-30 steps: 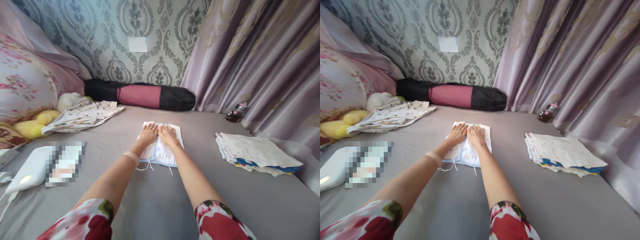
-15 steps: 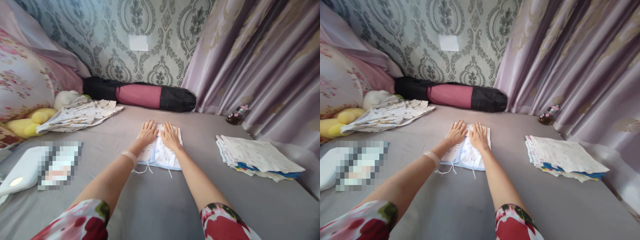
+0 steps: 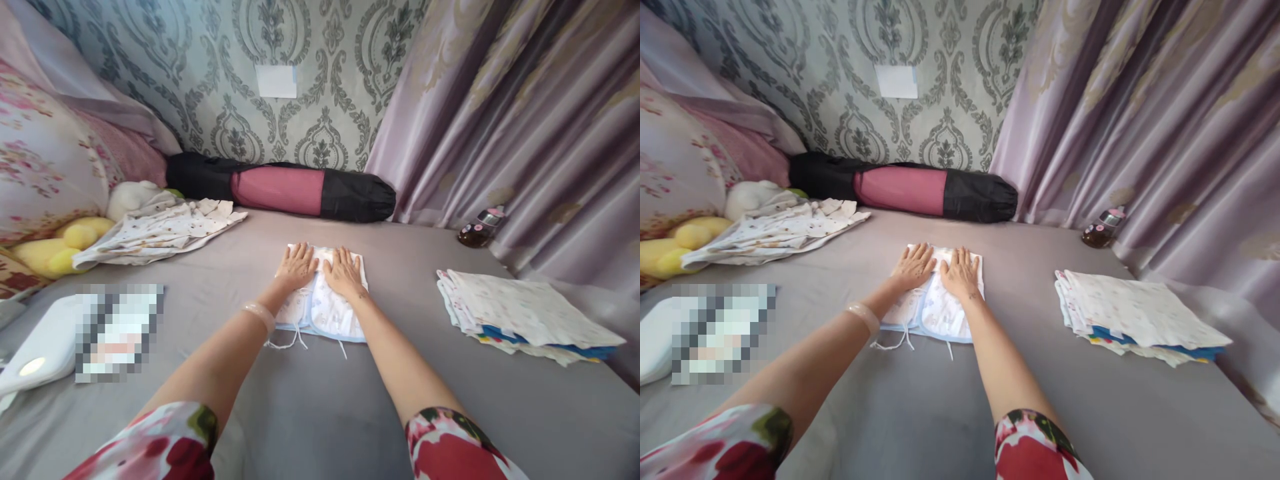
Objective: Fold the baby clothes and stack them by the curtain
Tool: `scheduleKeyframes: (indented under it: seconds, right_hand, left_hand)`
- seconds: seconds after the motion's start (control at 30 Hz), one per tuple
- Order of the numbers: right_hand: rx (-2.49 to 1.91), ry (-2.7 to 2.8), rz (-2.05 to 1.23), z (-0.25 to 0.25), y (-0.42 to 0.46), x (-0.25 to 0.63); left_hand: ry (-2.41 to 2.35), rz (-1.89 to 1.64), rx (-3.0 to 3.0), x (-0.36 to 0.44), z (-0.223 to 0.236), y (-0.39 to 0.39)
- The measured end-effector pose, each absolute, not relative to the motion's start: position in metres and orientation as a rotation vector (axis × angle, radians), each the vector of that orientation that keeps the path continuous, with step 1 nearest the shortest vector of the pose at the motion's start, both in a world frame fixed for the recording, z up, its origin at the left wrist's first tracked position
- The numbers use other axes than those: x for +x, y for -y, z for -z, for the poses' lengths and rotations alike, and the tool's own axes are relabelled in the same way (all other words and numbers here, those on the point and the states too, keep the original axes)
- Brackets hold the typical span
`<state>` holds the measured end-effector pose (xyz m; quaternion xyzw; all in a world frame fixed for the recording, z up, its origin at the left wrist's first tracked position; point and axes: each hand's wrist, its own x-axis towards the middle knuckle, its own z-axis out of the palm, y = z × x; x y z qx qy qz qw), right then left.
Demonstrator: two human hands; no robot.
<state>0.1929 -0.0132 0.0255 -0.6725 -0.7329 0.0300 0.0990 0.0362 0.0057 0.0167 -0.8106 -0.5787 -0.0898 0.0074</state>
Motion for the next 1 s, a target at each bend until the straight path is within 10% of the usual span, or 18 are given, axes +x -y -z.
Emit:
scheduleKeyframes:
  seconds: [1.0]
  right_hand:
    - [-2.129,2.128,-0.14,-0.0304,0.0104,0.1925]
  left_hand:
    - [1.825,0.424,-2.432,0.0337,-0.0197,-0.0038]
